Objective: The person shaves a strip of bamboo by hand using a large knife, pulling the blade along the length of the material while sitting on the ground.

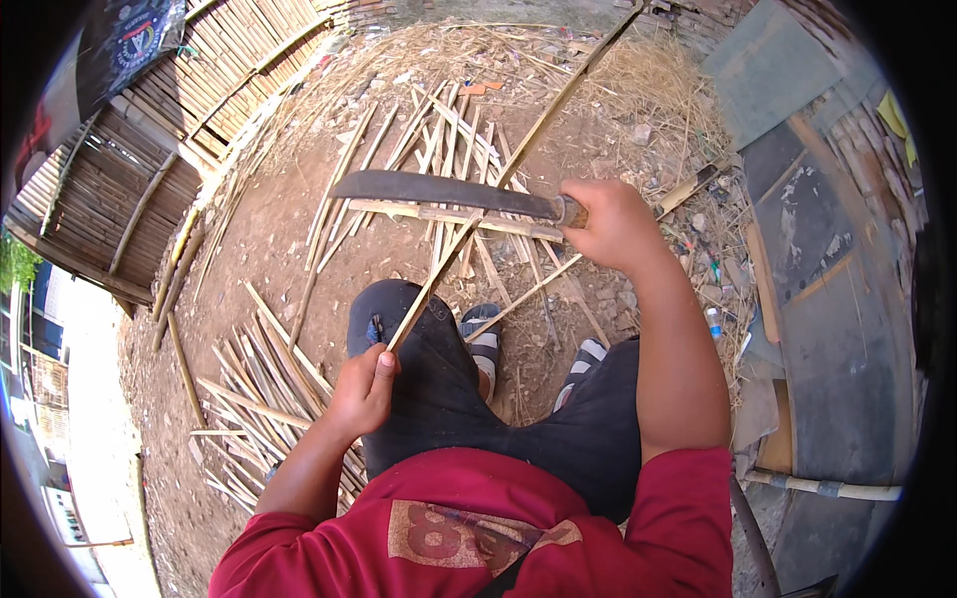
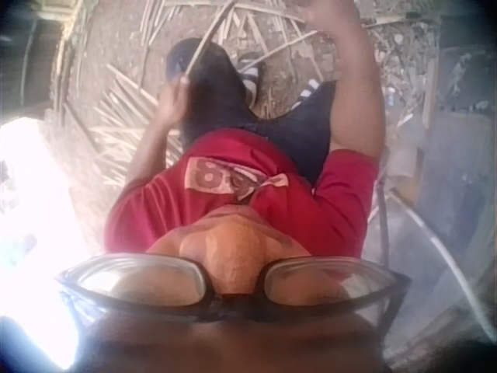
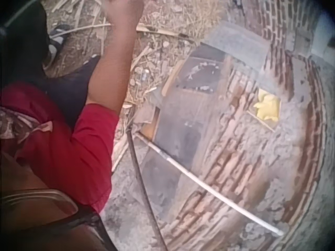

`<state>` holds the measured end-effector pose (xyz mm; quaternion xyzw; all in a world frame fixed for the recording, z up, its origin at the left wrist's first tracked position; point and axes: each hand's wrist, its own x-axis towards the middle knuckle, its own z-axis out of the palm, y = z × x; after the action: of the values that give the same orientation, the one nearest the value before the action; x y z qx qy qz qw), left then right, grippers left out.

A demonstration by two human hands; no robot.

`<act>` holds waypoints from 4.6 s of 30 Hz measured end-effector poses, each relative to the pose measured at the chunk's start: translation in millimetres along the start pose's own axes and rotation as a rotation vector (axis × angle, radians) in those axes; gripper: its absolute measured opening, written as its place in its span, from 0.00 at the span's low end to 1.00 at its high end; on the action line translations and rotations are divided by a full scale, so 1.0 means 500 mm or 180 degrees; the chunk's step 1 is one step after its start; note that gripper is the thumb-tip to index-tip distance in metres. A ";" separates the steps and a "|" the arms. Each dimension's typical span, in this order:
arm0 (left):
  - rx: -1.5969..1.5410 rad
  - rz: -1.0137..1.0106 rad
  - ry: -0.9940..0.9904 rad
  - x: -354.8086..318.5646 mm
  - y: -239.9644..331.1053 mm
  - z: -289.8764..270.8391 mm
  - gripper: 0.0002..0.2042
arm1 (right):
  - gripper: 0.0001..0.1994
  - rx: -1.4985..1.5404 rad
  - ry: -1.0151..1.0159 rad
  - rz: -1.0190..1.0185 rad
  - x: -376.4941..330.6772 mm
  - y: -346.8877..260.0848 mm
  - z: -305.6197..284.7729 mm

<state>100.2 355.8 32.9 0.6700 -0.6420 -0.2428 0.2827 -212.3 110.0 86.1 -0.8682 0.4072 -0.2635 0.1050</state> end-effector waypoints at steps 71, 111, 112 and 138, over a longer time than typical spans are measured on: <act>0.1006 0.0358 0.0365 0.382 0.069 0.056 0.11 | 0.20 0.0715 0.0380 0.2127 -0.003 0.167 0.002; 0.0517 0.0244 0.0164 0.396 0.047 0.098 0.18 | 0.20 0.0007 -0.0873 0.0580 0.043 0.027 0.086; 0.0504 0.0495 0.0310 0.394 0.040 0.107 0.18 | 0.21 -0.0167 -0.1032 0.0604 0.050 -0.003 0.066; 0.0868 0.0000 -0.0015 0.396 0.053 0.097 0.15 | 0.19 0.0275 -0.0323 0.1601 0.037 0.146 0.081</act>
<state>59.3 154.6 23.7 0.7017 -0.6697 -0.1549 0.1875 -228.3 47.6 30.0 -0.7464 0.5929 -0.2024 0.2245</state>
